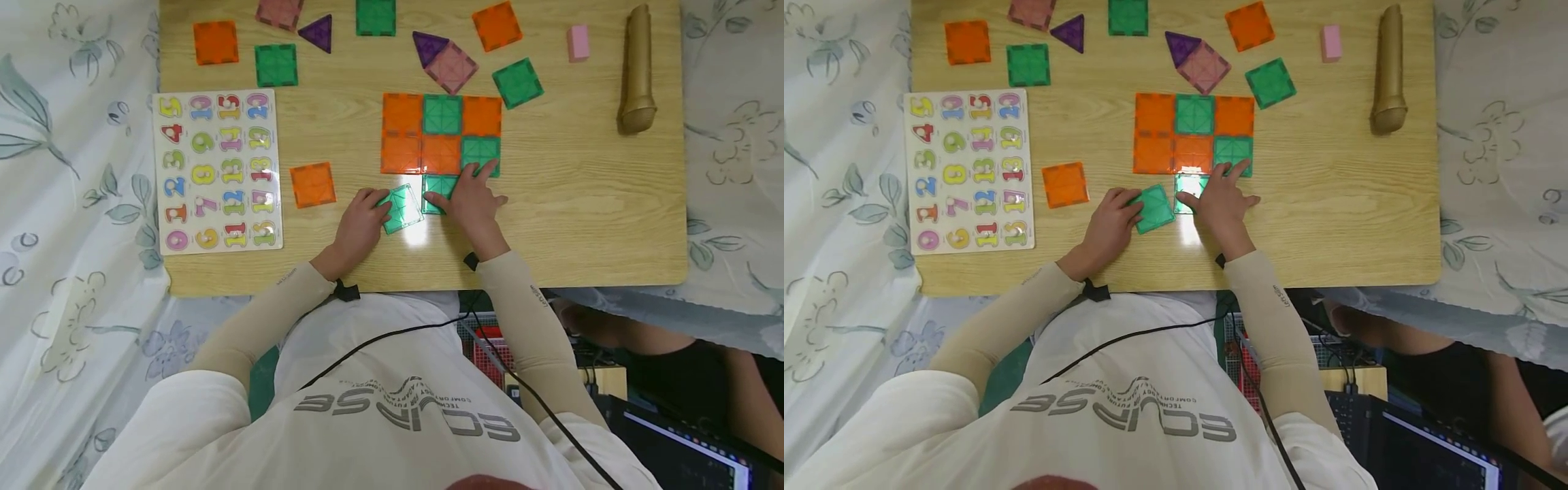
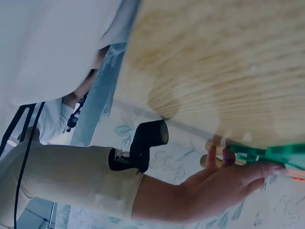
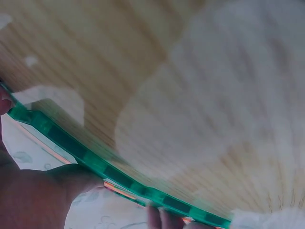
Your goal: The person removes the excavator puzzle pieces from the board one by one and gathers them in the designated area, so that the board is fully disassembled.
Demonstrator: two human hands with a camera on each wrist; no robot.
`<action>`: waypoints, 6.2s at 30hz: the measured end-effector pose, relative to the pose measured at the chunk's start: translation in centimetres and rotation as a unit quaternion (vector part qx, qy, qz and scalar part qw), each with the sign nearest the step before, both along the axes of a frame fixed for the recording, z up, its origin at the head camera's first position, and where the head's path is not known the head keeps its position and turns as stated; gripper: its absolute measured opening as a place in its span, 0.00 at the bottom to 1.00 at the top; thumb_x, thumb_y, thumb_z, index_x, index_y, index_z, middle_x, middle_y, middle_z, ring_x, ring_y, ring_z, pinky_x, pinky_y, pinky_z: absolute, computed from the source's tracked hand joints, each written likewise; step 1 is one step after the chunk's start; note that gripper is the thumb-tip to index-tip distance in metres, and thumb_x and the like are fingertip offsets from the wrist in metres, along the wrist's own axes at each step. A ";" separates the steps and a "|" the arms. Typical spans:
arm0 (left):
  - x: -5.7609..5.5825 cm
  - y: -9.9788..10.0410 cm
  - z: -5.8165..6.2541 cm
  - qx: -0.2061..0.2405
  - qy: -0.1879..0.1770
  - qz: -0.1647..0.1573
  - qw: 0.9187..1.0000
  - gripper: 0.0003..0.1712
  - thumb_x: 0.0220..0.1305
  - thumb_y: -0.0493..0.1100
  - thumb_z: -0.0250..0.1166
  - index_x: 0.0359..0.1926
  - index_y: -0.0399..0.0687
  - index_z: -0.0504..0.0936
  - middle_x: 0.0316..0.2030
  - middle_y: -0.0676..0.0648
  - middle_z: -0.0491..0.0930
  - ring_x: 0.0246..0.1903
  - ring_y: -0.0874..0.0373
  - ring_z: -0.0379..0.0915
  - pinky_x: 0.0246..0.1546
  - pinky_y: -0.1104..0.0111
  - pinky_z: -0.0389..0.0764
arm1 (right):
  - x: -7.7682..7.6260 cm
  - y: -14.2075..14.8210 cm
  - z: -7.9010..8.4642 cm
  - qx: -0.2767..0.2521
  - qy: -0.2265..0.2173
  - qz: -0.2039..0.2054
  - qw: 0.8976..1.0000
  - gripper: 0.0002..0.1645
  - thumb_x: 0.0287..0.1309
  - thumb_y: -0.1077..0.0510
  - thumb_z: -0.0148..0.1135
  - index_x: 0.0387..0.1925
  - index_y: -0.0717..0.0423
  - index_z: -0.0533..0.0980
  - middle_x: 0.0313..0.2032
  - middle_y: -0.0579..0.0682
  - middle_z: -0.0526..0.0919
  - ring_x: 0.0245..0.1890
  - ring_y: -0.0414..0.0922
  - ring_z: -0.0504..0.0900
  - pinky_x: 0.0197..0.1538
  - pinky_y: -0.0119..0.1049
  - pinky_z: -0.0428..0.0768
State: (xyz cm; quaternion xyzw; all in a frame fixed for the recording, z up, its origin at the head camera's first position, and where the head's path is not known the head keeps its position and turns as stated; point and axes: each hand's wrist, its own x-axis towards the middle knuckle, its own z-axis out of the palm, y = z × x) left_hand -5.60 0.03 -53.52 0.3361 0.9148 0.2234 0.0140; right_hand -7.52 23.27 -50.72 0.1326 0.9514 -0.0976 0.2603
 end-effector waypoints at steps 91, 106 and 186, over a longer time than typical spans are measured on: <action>-19.5 -7.5 3.1 -0.187 -0.214 0.195 0.939 0.41 0.75 0.56 0.37 0.76 0.36 0.38 0.74 0.35 0.27 0.72 0.36 0.22 0.67 0.42 0.31 | -0.2 -0.9 0.8 0.001 0.007 0.022 1.000 0.75 0.46 0.17 0.52 0.73 0.69 0.40 0.70 0.77 0.29 0.42 0.76 0.78 0.52 0.79 0.55; -13.7 -5.7 2.3 -0.071 -0.166 0.162 0.970 0.39 0.69 0.44 0.55 0.74 0.35 0.51 0.72 0.33 0.48 0.66 0.37 0.49 0.67 0.56 0.55 | 0.1 -0.1 0.6 -0.019 0.012 0.002 1.000 0.75 0.47 0.19 0.54 0.73 0.70 0.40 0.70 0.77 0.28 0.43 0.75 0.78 0.52 0.80 0.53; -10.5 -14.6 3.5 -0.189 -0.299 0.373 0.858 0.42 0.74 0.60 0.42 0.77 0.57 0.31 0.71 0.29 0.22 0.65 0.20 0.26 0.57 0.28 0.42 | 0.0 0.6 2.9 -0.013 -0.077 0.068 0.995 0.62 0.60 0.27 0.52 0.70 0.75 0.49 0.65 0.81 0.48 0.29 0.64 0.80 0.35 0.55 0.80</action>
